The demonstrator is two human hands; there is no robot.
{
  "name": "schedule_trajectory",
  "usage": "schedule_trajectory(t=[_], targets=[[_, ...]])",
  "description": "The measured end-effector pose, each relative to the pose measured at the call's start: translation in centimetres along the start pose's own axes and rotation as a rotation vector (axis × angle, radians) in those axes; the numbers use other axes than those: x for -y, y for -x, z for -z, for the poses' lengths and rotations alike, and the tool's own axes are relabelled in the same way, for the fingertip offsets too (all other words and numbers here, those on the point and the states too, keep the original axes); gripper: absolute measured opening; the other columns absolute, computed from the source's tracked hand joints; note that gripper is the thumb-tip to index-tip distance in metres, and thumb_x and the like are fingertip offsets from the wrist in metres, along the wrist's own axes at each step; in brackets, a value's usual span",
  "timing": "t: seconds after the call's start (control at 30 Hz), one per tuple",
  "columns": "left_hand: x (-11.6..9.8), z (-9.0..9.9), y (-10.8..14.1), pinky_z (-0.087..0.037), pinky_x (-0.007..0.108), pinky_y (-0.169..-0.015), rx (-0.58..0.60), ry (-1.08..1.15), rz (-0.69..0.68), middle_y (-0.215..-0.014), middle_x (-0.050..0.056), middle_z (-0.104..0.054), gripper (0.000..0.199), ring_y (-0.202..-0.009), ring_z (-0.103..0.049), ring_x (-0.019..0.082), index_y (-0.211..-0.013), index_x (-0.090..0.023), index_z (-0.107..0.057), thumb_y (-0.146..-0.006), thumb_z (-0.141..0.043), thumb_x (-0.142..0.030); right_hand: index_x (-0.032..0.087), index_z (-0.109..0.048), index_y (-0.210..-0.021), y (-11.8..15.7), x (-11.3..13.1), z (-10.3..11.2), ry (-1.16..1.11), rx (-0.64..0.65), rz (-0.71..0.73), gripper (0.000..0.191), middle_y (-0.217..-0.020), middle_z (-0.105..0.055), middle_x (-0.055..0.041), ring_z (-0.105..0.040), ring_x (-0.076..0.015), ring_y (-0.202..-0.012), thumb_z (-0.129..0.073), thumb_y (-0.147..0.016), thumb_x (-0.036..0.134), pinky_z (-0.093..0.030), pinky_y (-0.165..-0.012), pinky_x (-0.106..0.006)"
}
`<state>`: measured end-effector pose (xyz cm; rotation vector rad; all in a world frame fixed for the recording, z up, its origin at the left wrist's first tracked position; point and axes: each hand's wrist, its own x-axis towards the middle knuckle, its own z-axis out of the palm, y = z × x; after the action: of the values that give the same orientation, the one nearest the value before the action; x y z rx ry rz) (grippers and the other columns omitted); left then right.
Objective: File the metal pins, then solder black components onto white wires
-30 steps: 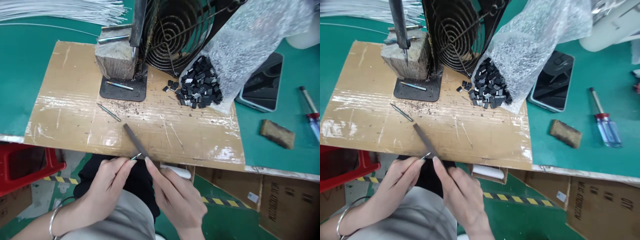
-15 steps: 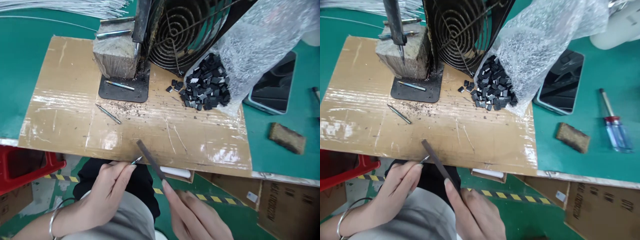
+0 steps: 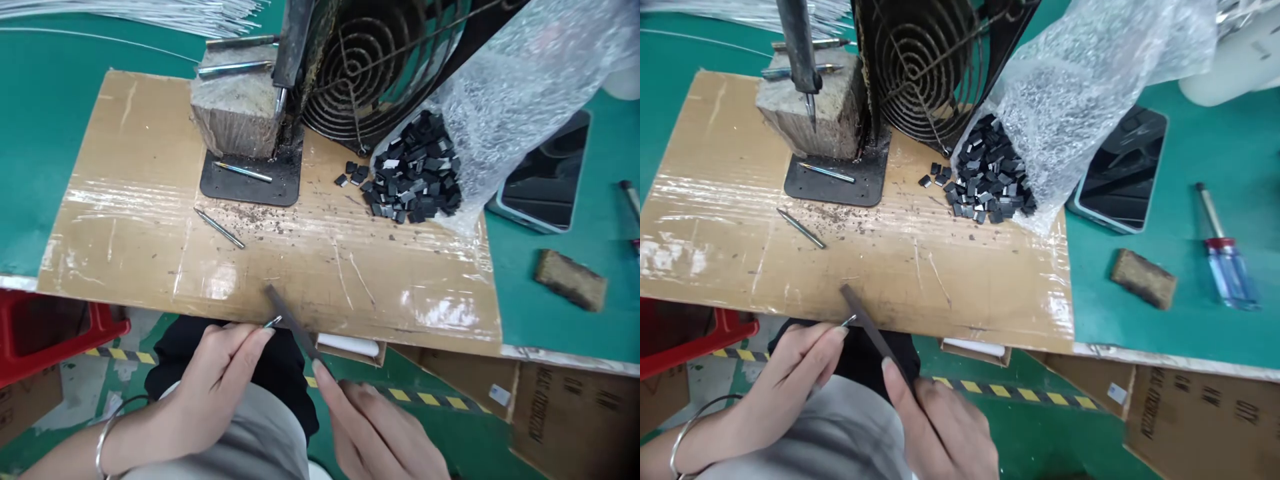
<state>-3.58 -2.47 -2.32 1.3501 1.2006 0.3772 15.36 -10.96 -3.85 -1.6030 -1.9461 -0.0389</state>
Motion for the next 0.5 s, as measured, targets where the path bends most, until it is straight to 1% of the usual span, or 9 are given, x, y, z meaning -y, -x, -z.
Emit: schedule_trajectory(t=[0.1,0.17,0.23,0.37,0.5], targets=[[-0.2,0.0,0.0,-0.028,0.027,-0.048,0.033,0.091,0.056,-0.051,-0.006,-0.036,0.048,-0.048,-0.032,0.011,-0.06,-0.024,-0.038,-0.106,-0.038,-0.037,0.023,-0.047,-0.157,-0.6,0.0,-0.7,0.042,-0.007,0.021,0.07,-0.069,-0.072,0.0034,-0.062,-0.0086,-0.058,-0.059,-0.093,-0.004,-0.053,-0.071,-0.018],[-0.2,0.0,0.1,-0.028,0.027,-0.048,0.05,0.131,0.081,-0.051,-0.006,-0.035,0.049,-0.049,-0.031,0.011,-0.06,-0.024,-0.038,-0.106,-0.038,-0.04,0.024,-0.048,-0.156,-1.2,-0.1,-1.1,0.071,-0.038,0.022,0.069,-0.068,-0.071,0.0039,-0.062,-0.0079,-0.056,-0.06,-0.093,-0.002,-0.053,-0.07,-0.017],[-0.1,0.0,0.2,-0.028,0.027,-0.048,0.045,0.146,0.092,-0.051,-0.006,-0.035,0.049,-0.049,-0.031,0.011,-0.059,-0.024,-0.037,-0.106,-0.038,-0.04,0.023,-0.049,-0.156,-1.5,-0.2,-1.0,0.073,-0.053,0.035,0.067,-0.066,-0.07,0.0039,-0.062,-0.0079,-0.054,-0.06,-0.094,0.0,-0.053,-0.066,-0.017],[-0.1,0.0,0.1,-0.03,0.027,-0.049,0.053,0.139,0.087,-0.051,-0.006,-0.036,0.049,-0.049,-0.033,0.011,-0.059,-0.024,-0.038,-0.106,-0.038,-0.04,0.021,-0.047,-0.157,-0.8,0.1,-0.5,0.0,-0.036,0.027,0.068,-0.064,-0.068,0.0032,-0.063,-0.01,-0.049,-0.058,-0.093,-0.001,-0.051,-0.056,-0.022],[-0.2,0.1,-0.1,-0.029,0.026,-0.048,0.056,0.134,0.084,-0.05,-0.007,-0.035,0.049,-0.048,-0.031,0.01,-0.059,-0.024,-0.037,-0.105,-0.038,-0.039,0.025,-0.046,-0.157,-0.9,0.0,-1.4,0.029,-0.041,0.005,0.069,-0.068,-0.072,0.0045,-0.064,-0.0107,-0.05,-0.059,-0.094,0.001,-0.053,-0.057,-0.023]])
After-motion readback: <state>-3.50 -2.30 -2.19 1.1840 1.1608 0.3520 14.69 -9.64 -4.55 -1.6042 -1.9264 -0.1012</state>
